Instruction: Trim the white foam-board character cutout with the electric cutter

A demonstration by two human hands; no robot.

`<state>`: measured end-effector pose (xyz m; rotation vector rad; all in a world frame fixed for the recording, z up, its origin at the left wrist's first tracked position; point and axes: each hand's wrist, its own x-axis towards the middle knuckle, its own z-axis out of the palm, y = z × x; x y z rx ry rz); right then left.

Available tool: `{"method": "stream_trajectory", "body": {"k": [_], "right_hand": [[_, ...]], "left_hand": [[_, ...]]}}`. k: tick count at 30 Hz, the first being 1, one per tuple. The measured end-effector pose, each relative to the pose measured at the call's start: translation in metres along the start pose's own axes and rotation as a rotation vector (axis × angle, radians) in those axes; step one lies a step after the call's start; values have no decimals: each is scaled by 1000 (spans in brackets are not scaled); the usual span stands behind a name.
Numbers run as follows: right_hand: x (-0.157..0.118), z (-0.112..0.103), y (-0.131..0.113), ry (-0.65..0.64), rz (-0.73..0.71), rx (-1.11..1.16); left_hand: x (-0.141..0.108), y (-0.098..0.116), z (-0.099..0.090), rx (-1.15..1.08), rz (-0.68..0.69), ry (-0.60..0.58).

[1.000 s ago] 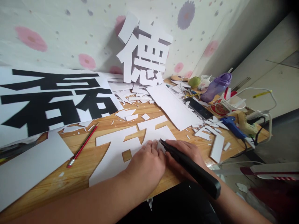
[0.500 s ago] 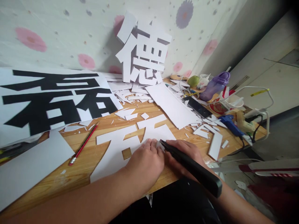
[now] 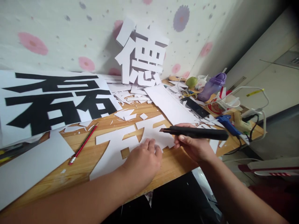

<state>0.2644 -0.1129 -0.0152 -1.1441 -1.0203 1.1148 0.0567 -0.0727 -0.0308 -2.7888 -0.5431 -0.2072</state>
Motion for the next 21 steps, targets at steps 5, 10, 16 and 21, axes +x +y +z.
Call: {"method": "stream_trajectory", "body": {"k": [5, 10, 16, 21], "right_hand": [[9, 9, 5, 63, 66, 39], [23, 16, 15, 292, 31, -113], [26, 17, 24, 321, 47, -145], [25, 18, 23, 298, 60, -184]], "left_hand": [[0, 1, -2, -32, -14, -26], [0, 0, -6, -39, 10, -113], [1, -1, -6, -31, 6, -145], [1, 0, -7, -32, 10, -162]]}}
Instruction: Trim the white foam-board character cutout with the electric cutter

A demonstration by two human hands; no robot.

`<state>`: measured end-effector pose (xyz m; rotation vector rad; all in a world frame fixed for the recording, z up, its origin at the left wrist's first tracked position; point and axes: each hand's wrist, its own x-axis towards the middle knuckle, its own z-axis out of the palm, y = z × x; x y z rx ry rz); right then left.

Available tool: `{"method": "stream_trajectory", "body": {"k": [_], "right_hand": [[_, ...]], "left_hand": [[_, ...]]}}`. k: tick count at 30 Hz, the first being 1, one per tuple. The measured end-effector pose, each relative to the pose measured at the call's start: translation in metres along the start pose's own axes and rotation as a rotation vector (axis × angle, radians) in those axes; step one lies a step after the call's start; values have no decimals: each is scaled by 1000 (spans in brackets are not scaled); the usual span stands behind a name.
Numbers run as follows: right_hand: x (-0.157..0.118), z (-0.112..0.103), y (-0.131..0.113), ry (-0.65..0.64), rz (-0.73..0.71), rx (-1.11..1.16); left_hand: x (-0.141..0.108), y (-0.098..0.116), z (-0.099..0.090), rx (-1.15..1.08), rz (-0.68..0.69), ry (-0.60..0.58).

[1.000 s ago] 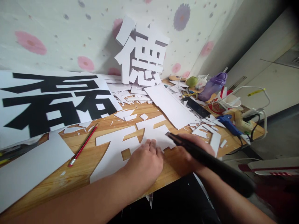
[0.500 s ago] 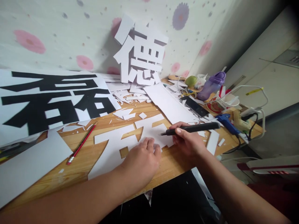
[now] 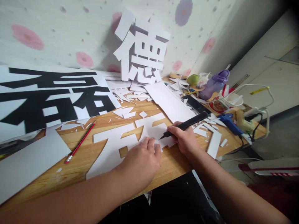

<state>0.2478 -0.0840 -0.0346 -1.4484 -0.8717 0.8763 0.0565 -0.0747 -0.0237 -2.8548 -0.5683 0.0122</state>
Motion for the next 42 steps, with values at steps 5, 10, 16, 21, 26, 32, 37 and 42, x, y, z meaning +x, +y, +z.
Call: {"method": "stream_trajectory", "body": {"k": [5, 10, 16, 21, 26, 32, 37, 42], "right_hand": [[-1, 1, -4, 14, 14, -64], [-3, 3, -9, 5, -10, -65], [-4, 2, -9, -3, -26, -88], [-4, 2, -9, -16, -35, -78], [-3, 2, -6, -19, -39, -60], [-1, 1, -1, 4, -12, 61], [-2, 2, -3, 4, -26, -1], [-4, 2, -6, -8, -64, -66]], "left_hand": [[-1, 0, 4, 0, 22, 48], [0, -1, 7, -1, 11, 110], [0, 0, 6, 10, -7, 124], [-1, -1, 6, 31, 35, 100], [-1, -1, 5, 21, 40, 58], [-1, -1, 5, 18, 47, 36], [-1, -3, 4, 13, 56, 66], [-2, -4, 3, 9, 72, 43]]}}
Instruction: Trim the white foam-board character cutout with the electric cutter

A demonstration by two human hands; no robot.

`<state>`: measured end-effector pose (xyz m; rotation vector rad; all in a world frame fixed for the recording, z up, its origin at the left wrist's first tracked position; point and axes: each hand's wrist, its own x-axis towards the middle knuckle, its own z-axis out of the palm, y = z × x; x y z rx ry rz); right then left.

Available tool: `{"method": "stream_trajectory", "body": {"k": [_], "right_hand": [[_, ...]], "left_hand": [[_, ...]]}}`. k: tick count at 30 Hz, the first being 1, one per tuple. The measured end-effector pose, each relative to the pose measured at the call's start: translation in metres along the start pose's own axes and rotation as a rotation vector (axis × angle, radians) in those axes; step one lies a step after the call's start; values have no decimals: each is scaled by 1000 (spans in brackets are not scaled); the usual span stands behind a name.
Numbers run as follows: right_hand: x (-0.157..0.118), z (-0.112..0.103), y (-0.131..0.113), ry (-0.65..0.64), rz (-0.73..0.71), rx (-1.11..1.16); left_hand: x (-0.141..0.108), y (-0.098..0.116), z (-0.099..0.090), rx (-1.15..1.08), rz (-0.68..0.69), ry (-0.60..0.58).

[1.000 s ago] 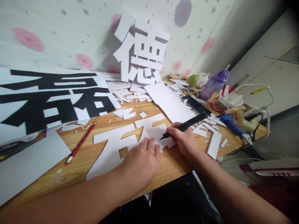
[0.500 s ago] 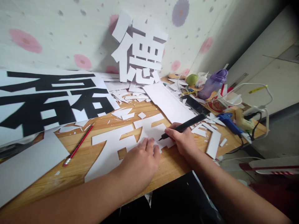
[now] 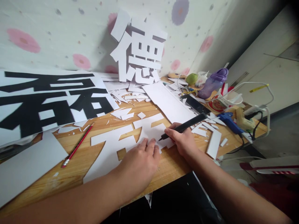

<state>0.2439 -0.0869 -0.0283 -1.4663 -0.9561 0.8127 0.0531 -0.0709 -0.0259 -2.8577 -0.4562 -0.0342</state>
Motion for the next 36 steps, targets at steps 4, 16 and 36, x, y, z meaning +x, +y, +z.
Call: {"method": "stream_trajectory", "body": {"k": [4, 16, 36], "right_hand": [[0, 0, -1, -6, -41, -56], [5, -7, 2, 4, -44, -126], [11, -12, 8, 39, -2, -12]], "left_hand": [[0, 0, 2, 11, -16, 59], [0, 3, 7, 0, -41, 10], [-2, 3, 9, -12, -59, 88]]}}
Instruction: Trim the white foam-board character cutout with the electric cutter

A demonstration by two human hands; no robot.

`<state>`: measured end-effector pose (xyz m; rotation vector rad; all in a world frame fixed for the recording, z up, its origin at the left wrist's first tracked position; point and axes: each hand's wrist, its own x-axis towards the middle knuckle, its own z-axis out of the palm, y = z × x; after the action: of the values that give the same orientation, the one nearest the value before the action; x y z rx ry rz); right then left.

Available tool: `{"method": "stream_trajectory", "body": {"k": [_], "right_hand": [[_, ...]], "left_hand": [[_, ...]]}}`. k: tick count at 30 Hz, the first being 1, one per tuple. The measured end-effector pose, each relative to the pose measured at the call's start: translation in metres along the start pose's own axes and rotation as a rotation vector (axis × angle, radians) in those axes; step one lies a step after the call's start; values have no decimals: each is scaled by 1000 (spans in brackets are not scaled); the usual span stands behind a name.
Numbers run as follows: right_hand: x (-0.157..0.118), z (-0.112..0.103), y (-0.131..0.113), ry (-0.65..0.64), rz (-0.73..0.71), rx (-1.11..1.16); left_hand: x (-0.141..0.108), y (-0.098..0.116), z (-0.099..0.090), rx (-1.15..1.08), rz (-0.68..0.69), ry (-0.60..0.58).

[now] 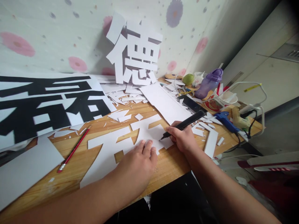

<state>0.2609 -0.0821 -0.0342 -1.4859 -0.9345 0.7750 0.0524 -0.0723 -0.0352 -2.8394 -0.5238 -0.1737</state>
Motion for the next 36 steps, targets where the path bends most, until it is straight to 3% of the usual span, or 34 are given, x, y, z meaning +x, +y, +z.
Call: {"method": "stream_trajectory", "body": {"k": [13, 18, 24, 29, 31, 36], "right_hand": [[3, 1, 1, -8, 84, 199], [3, -1, 0, -24, 114, 254], [1, -3, -6, 101, -9, 360], [-9, -2, -3, 5, 41, 316], [-14, -4, 1, 56, 14, 225], [-21, -3, 2, 198, -212, -118]], "left_hand": [[-1, -1, -5, -7, -6, -29], [1, -4, -5, 7, 57, -61], [2, -5, -3, -7, 59, -11], [3, -6, -7, -10, 39, -16], [4, -6, -9, -45, 33, -12], [5, -7, -6, -103, 12, 54]]}}
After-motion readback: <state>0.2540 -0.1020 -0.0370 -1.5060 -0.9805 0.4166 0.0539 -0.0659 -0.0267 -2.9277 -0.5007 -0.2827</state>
